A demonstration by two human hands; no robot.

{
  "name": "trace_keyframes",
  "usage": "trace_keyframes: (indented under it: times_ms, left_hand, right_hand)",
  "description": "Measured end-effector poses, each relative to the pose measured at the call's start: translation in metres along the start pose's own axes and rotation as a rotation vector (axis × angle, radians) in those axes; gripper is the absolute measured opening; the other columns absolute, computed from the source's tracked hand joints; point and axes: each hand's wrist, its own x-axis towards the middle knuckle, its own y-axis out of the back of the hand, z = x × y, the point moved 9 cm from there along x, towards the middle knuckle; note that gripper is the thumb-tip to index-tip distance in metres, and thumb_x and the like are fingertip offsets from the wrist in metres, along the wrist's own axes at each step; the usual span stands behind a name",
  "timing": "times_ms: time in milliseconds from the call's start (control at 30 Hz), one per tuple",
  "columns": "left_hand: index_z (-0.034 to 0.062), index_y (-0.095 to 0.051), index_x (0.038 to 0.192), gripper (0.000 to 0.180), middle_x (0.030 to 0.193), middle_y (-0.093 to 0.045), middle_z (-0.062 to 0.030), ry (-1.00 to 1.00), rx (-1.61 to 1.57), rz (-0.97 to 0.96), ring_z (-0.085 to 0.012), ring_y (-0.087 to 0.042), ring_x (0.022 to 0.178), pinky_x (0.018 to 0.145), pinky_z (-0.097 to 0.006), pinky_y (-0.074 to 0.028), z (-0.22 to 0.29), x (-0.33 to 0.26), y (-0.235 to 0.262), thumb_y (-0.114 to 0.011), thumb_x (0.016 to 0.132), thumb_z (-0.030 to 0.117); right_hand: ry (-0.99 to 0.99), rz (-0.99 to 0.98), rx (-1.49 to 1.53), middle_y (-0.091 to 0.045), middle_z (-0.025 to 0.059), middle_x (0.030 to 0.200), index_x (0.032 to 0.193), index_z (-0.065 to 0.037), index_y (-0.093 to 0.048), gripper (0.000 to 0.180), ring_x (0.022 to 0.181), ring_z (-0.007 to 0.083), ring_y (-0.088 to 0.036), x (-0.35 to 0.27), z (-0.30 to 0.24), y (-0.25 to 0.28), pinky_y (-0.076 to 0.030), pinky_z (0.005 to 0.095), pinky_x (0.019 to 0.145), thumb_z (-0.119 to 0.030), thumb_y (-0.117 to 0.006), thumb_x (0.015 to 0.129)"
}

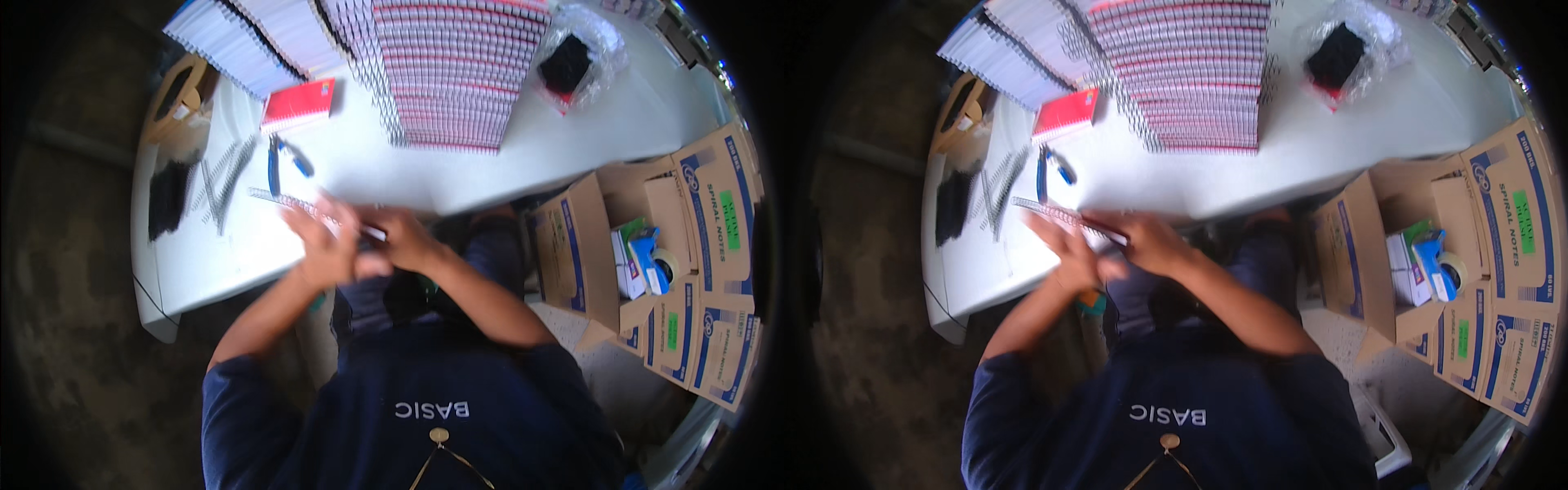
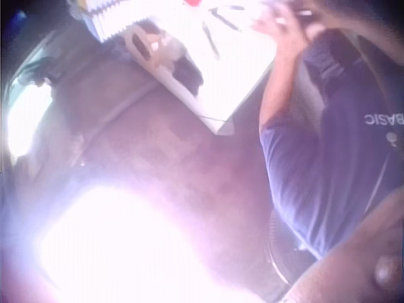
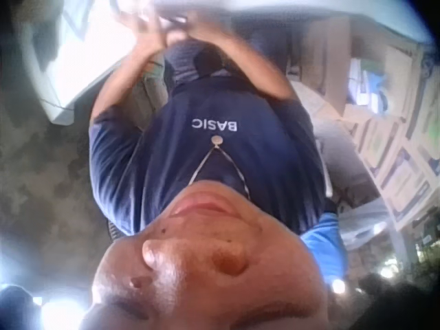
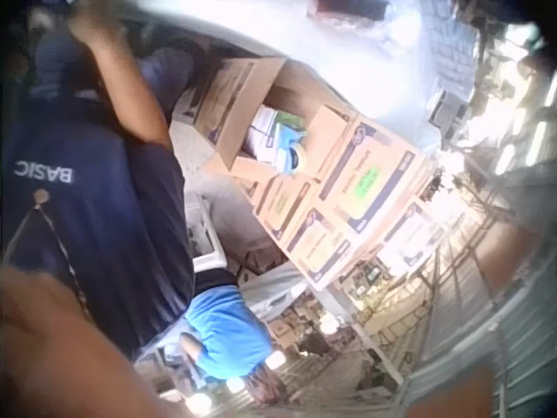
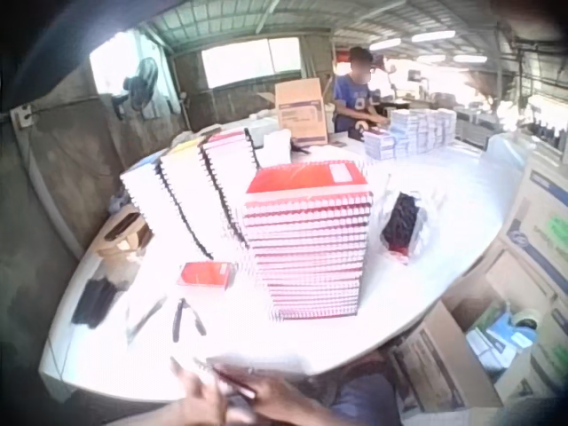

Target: The person inserts a spiral wire binding through the holes of a red notebook by hand, rotating and threading the wire through the spine one loop at a time. The person performs this action repeatedly on multiple notebooks, stacking them on a table.

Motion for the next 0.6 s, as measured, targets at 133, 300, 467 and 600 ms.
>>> trace_keyframes:
  times_ms: [133,300,467,600]
  left_hand:
    - [-0.0095,-0.014,0.138,0.109,0.139,-0.009,-0.0401,0.306,-0.102,-0.154,-0.0546,-0.008,0.130,0.100,-0.066,-0.005,-0.019,0.003,-0.030,-0.034,0.074,0.077]
    - [-0.0074,-0.017,0.139,0.103,0.142,-0.013,-0.0333,0.082,-0.021,-0.281,-0.0541,-0.007,0.131,0.101,-0.063,0.003,0.016,-0.041,-0.020,-0.034,0.078,0.073]
    - [-0.0028,-0.023,0.138,0.085,0.139,-0.028,-0.0228,0.242,-0.099,-0.482,-0.0453,-0.017,0.131,0.103,-0.060,-0.005,-0.011,0.005,-0.044,-0.029,0.086,0.065]
    - [0.0046,-0.042,0.130,0.057,0.124,-0.048,-0.0132,0.177,-0.114,-0.443,-0.0323,-0.040,0.122,0.106,-0.051,-0.012,-0.007,0.014,-0.028,-0.051,0.087,0.041]
  right_hand:
    - [-0.043,0.065,0.104,-0.061,0.0163,0.110,0.120,-0.010,-0.054,0.042,0.096,0.0314,-0.062,0.006,0.006,0.003,-0.049,0.0383,0.080,-0.005,-0.058,0.079]
    - [-0.130,-0.011,0.168,-0.063,0.0170,0.105,0.119,-0.007,-0.054,0.040,0.093,0.0306,-0.063,0.012,0.013,-0.001,-0.050,0.0351,0.078,-0.008,-0.059,0.079]
    - [-0.185,-0.088,0.299,-0.064,0.0202,0.093,0.111,-0.004,-0.057,0.036,0.083,0.0327,-0.064,0.014,0.030,-0.004,-0.049,0.0360,0.067,-0.007,-0.060,0.075]
    - [-0.156,-0.027,0.163,-0.062,0.0239,0.084,0.098,0.001,-0.059,0.026,0.080,0.0375,-0.062,0.019,0.029,0.006,-0.048,0.0364,0.065,-0.007,-0.061,0.073]
